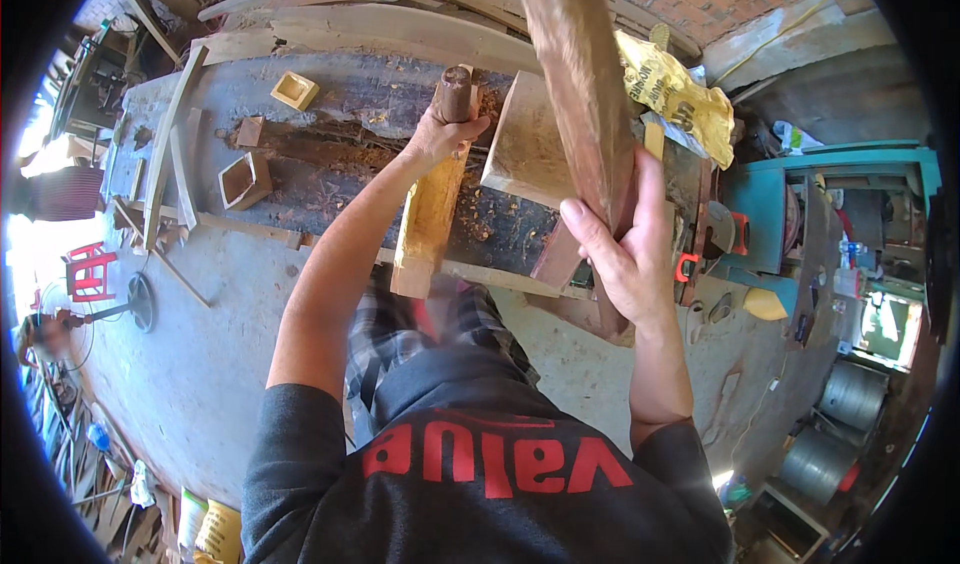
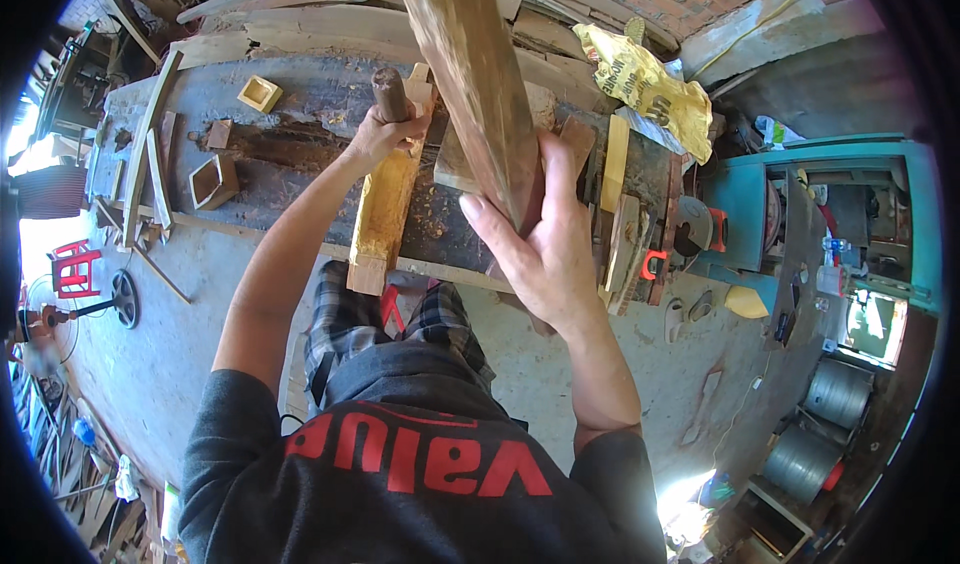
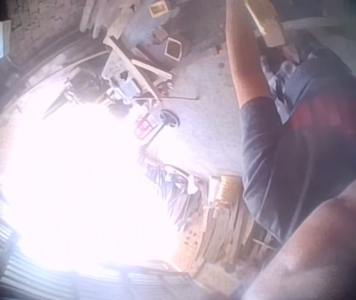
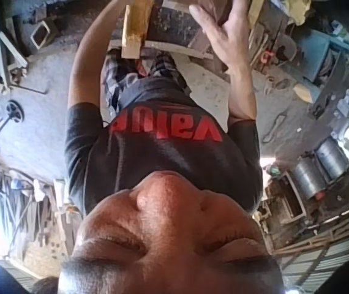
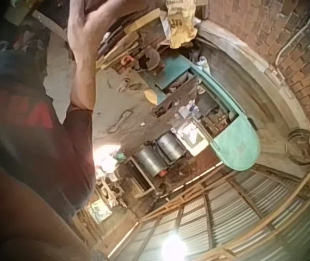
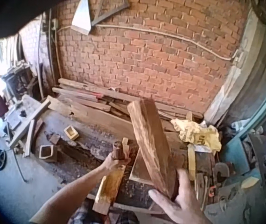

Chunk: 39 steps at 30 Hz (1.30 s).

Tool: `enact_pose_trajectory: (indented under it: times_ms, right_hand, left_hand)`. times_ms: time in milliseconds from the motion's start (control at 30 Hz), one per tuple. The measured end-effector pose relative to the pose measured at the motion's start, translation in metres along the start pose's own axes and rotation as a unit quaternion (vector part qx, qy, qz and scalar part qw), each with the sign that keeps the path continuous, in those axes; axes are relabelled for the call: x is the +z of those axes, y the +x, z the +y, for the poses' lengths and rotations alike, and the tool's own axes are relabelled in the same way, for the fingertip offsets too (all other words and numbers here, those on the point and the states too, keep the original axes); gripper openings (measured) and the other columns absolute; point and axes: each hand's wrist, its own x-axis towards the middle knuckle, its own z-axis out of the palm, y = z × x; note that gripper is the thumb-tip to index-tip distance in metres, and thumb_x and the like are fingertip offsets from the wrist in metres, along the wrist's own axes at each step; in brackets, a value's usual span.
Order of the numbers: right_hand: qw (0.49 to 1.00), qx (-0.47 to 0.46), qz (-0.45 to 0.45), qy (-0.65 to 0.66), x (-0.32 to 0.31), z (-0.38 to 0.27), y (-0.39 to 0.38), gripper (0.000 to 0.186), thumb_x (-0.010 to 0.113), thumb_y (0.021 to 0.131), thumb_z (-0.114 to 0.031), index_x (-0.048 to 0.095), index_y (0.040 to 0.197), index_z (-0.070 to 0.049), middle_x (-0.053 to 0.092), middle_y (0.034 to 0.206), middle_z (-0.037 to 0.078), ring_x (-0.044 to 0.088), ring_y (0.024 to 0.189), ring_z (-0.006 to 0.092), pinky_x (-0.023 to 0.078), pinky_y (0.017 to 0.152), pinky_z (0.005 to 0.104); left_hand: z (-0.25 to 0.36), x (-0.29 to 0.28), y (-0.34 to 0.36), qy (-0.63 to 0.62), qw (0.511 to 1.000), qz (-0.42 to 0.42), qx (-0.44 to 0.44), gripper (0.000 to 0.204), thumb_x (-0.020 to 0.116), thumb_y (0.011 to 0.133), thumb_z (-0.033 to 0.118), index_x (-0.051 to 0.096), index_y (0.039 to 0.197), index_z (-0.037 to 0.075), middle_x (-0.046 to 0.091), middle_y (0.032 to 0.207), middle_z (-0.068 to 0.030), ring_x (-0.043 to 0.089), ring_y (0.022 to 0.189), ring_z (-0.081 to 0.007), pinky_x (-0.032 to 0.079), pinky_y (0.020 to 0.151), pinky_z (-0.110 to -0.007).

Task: Carving a wooden workpiece using a hand chisel and a wooden mallet at a workbench.

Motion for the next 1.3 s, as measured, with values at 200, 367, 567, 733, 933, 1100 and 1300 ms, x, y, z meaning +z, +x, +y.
enact_pose_trajectory:
  times_ms: [200,367,567,733,933,1100,1300]
  right_hand:
    - [0.969,-0.003,-0.111,-0.222,0.017,0.039,0.047,0.066,0.07,0.092,-0.035,0.038,0.134,0.005,0.064,0.104,0.034,0.069,0.094,0.0413,0.054,0.08,0.0453]
    - [0.996,-0.042,-0.042,-0.072,0.021,-0.012,0.069,0.063,0.072,0.091,-0.033,0.04,0.131,0.003,0.063,0.112,0.03,0.067,0.101,0.0346,0.052,0.083,0.0434]
    - [0.977,0.072,-0.09,-0.181,0.036,0.025,0.073,0.067,0.071,0.091,-0.035,0.038,0.133,0.005,0.064,0.112,0.031,0.066,0.104,0.0405,0.051,0.088,0.0482]
    - [0.969,0.215,-0.111,-0.05,0.044,0.004,0.074,0.075,0.073,0.089,-0.039,0.036,0.137,0.006,0.069,0.094,0.022,0.069,0.069,0.0255,0.055,0.064,0.0391]
    - [0.98,0.181,-0.067,-0.041,0.047,0.015,0.065,0.066,0.073,0.09,-0.04,0.043,0.132,0.002,0.068,0.084,0.014,0.064,0.061,0.0179,0.052,0.057,0.0337]
    - [0.998,0.038,-0.041,0.021,0.045,-0.034,0.075,0.059,0.074,0.09,-0.034,0.044,0.127,0.001,0.068,0.096,0.015,0.068,0.088,0.0213,0.052,0.078,0.0358]
    - [0.983,-0.003,-0.071,-0.171,0.049,0.011,0.075,0.073,0.072,0.091,-0.035,0.035,0.139,0.005,0.064,0.11,0.026,0.066,0.098,0.0322,0.052,0.087,0.0415]
  left_hand:
    - [0.01,0.014,0.008,-0.025,0.998,-0.022,0.046,0.008,0.071,0.08,0.003,0.068,0.087,0.006,0.065,0.073,0.0031,0.059,0.064,-0.0061,0.048,0.058,-0.024]
    - [-0.008,0.0,0.028,-0.002,0.999,-0.049,0.006,0.011,0.08,0.08,0.016,0.073,0.081,0.008,0.066,0.073,0.003,0.059,0.069,-0.0063,0.049,0.064,-0.027]
    - [-0.003,-0.003,0.046,0.008,0.995,-0.087,-0.053,0.02,0.073,0.085,0.011,0.068,0.104,0.007,0.072,0.087,-0.0039,0.067,0.073,-0.0113,0.056,0.058,-0.026]
    - [0.007,-0.024,0.053,-0.055,0.99,0.011,-0.131,0.023,0.081,0.082,0.026,0.068,0.086,0.008,0.068,0.074,-0.0001,0.063,0.063,-0.008,0.052,0.055,-0.026]
    - [0.01,-0.025,0.03,-0.026,0.996,-0.067,-0.05,0.017,0.073,0.088,0.018,0.07,0.098,0.005,0.07,0.087,-0.001,0.067,0.079,-0.0095,0.054,0.07,-0.025]
    - [-0.015,-0.026,0.026,-0.042,0.996,-0.067,-0.034,0.016,0.077,0.086,0.019,0.068,0.089,0.007,0.066,0.078,0.001,0.06,0.069,-0.0078,0.05,0.062,-0.026]
    - [-0.017,-0.023,0.028,-0.05,0.996,-0.065,-0.02,0.018,0.08,0.083,0.02,0.067,0.085,0.007,0.067,0.076,0.0007,0.06,0.066,-0.007,0.05,0.059,-0.027]
